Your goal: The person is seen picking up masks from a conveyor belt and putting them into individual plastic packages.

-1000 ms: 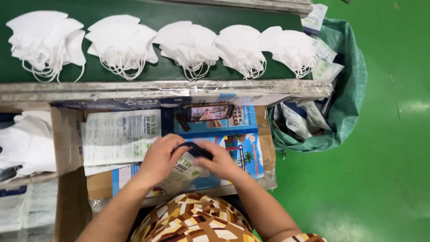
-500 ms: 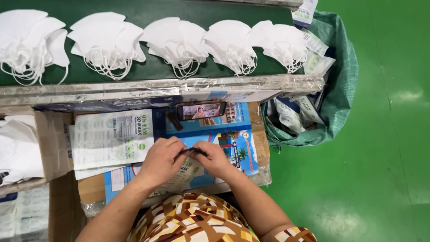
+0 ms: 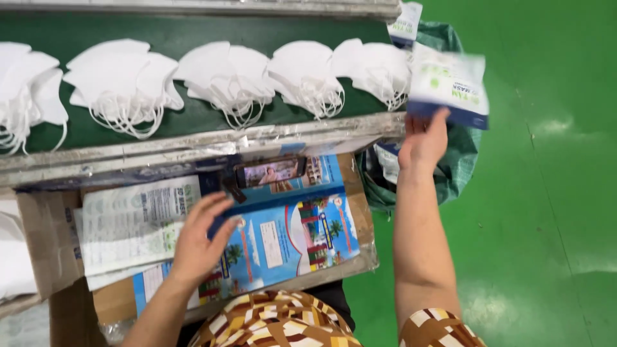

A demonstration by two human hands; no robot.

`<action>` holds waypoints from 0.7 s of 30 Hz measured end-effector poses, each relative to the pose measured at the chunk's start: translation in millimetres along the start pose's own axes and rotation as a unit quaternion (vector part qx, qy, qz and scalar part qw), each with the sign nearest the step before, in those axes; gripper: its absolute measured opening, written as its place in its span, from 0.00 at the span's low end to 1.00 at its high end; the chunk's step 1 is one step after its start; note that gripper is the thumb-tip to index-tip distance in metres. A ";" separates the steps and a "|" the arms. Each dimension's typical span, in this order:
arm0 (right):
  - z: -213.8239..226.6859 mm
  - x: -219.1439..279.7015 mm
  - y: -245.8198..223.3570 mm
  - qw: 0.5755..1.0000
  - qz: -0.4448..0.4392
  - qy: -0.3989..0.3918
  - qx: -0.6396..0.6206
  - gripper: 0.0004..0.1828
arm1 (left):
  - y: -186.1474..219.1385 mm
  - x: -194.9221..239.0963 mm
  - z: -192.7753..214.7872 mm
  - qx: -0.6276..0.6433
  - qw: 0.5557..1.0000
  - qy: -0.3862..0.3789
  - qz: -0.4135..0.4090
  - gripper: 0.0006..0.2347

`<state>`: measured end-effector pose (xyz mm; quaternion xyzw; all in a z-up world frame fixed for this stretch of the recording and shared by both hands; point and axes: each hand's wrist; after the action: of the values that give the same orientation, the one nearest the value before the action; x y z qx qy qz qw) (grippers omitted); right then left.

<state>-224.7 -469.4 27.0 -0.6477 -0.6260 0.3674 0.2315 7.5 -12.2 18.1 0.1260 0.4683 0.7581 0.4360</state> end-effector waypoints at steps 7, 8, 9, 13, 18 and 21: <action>-84.9 -93.7 62.3 0.793 -0.110 0.058 0.597 0.61 | -14.4 29.4 -2.4 0.058 0.990 -0.080 0.096 0.17; -111.2 -88.6 61.6 0.750 -0.188 0.090 0.628 0.66 | -20.0 32.4 -1.1 0.053 0.990 -0.083 0.098 0.16; -128.2 -76.6 60.4 0.751 -0.189 0.087 0.627 0.66 | -21.6 32.4 1.2 0.051 0.990 -0.081 0.099 0.16; -99.9 -102.3 110.3 0.658 -0.106 -0.033 0.745 0.68 | -28.5 33.2 4.7 0.050 0.987 -0.089 0.122 0.16; -52.0 -94.2 95.8 0.931 0.047 -0.062 0.355 0.61 | -25.9 21.0 -17.4 0.087 0.984 -0.124 0.091 0.15; -142.3 50.2 16.9 0.974 0.005 -0.137 0.180 0.54 | 2.9 2.1 -38.1 0.148 0.970 -0.174 0.081 0.26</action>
<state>-107.6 -399.3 93.5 -0.5420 -0.5725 0.5602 0.2544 -18.2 -34.0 -0.2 0.3572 0.4805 0.6794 0.4242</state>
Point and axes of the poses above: each hand's wrist, its own x-axis away from the middle knuckle, its own z-axis out of the back of the hand, y = z × x, and after that the axes turned 1 degree about x, right-handed
